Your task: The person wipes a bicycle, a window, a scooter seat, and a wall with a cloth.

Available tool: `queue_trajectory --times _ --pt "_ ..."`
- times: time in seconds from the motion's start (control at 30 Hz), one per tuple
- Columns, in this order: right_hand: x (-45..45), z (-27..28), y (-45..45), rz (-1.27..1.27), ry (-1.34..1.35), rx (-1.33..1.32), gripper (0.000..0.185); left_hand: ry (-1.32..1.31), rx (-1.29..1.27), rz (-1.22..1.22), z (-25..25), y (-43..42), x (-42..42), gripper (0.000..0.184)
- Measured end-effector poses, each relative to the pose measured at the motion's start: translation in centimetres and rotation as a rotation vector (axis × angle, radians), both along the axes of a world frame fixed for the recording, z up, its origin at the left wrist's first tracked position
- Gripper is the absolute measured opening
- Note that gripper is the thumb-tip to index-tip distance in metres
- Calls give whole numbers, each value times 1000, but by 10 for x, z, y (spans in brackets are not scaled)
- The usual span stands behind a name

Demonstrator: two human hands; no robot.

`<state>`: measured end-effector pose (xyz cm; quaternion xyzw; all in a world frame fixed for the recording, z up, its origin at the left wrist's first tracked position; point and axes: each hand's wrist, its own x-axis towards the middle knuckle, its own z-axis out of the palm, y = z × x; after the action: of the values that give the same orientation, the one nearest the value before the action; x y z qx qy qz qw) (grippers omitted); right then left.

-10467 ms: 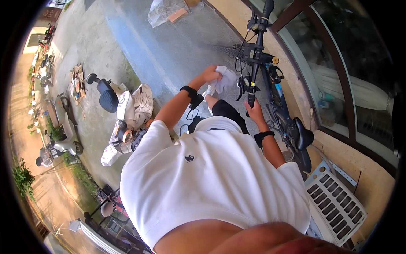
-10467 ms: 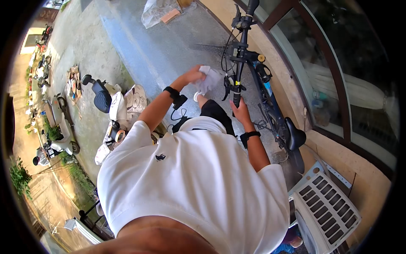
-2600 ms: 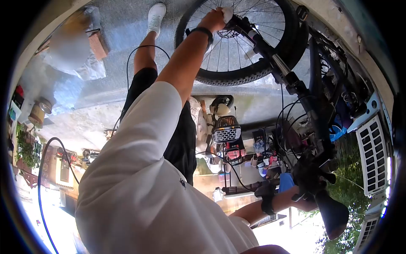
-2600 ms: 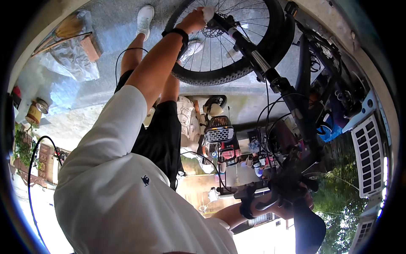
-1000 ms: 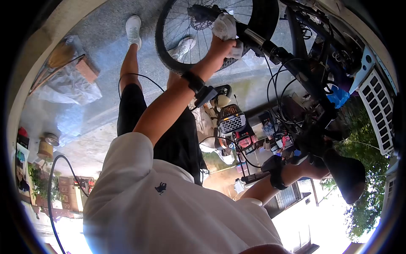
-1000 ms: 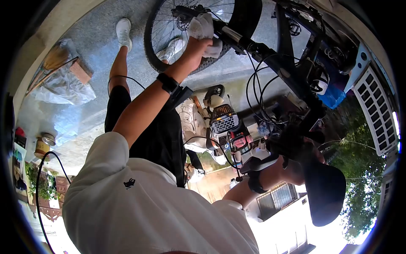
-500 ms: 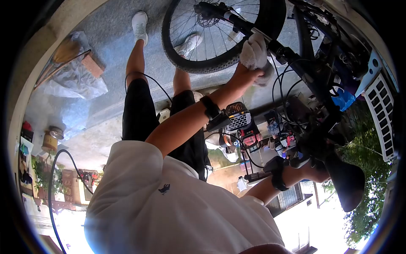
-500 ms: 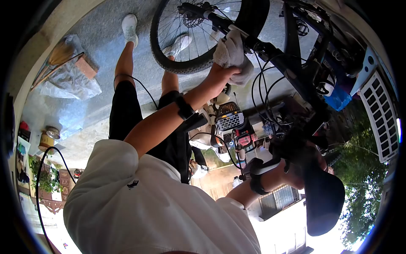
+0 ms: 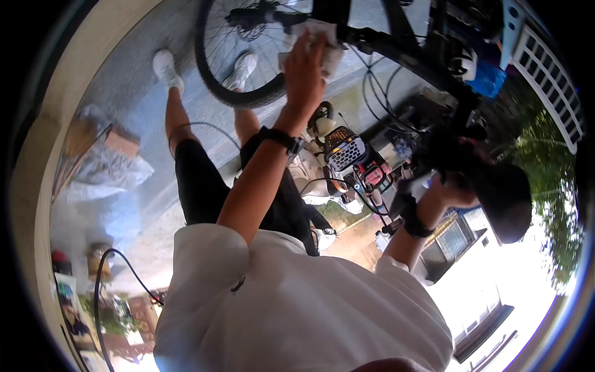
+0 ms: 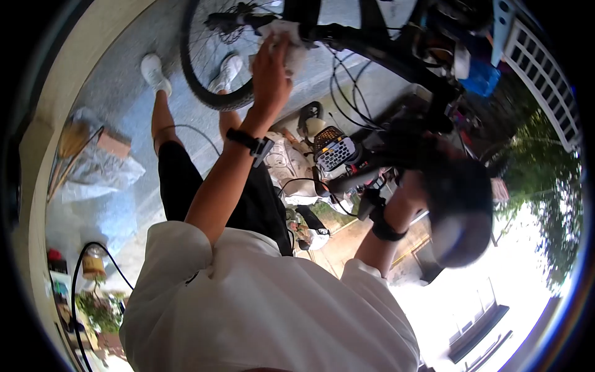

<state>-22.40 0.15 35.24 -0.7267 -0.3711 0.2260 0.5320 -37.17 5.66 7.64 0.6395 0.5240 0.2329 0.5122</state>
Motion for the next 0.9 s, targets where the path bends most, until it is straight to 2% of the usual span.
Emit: queue_trajectory --times 0.03,0.1,0.13,0.17,0.2,0.23,0.27,0.33,0.37,0.4,0.47,0.53,0.6,0.63,0.7,0.73,0.8,0.83,0.87,0.9 --pt "3 6 5 15 84 51 41 -28 9 0 5 2 1 90" --pt "3 4 17 162 -1514 -305 23 -77 -74 -28 11 6 -9 81" --pt "2 1 16 161 -1513 -286 23 -74 -59 -18 11 7 -10 81" --pt "-1 -5 11 74 -1058 -142 19 -142 -89 -10 10 9 -12 80" --pt "-7 -6 14 -28 -919 -124 15 -211 -118 -9 9 12 -13 80" --pt "-14 -4 22 -114 -897 -169 15 -257 -146 -1 6 15 -19 77" --pt "-19 -3 27 -165 -882 -202 18 -410 -133 42 -16 19 -19 70" --pt "-26 -2 34 -199 -777 -200 23 -313 -660 -37 14 65 -55 66" --pt "-25 0 36 -157 -688 -174 23 -444 -547 -15 -10 69 -63 64" --pt "-26 1 38 -132 -611 -154 23 -549 -446 -103 -6 89 -78 62" --pt "-26 1 40 -107 -508 -118 22 -579 -465 -96 47 130 -107 60" --pt "-27 0 41 -110 -458 -85 21 -567 -369 -146 99 162 -127 60" --pt "-27 -3 44 -115 -424 -57 20 -647 70 -291 136 182 -136 65" --pt "-28 -4 44 -130 -390 -61 20 -639 83 -305 163 188 -137 65" --pt "-30 -4 45 -141 -353 -59 20 -818 267 -405 221 189 -129 69" --pt "-30 -4 45 -147 -342 -49 20 -812 403 -419 239 183 -123 76" --pt "-31 -3 47 -151 -399 -96 20 -721 380 -550 262 170 -120 78" --pt "-30 -7 46 -167 -345 -53 21 -604 302 -516 269 163 -120 80" --pt "-30 -8 44 -176 -338 -32 21 -595 320 -528 268 156 -122 80" --pt "-28 -9 43 -165 -351 -73 22 -545 323 -490 265 149 -125 74"
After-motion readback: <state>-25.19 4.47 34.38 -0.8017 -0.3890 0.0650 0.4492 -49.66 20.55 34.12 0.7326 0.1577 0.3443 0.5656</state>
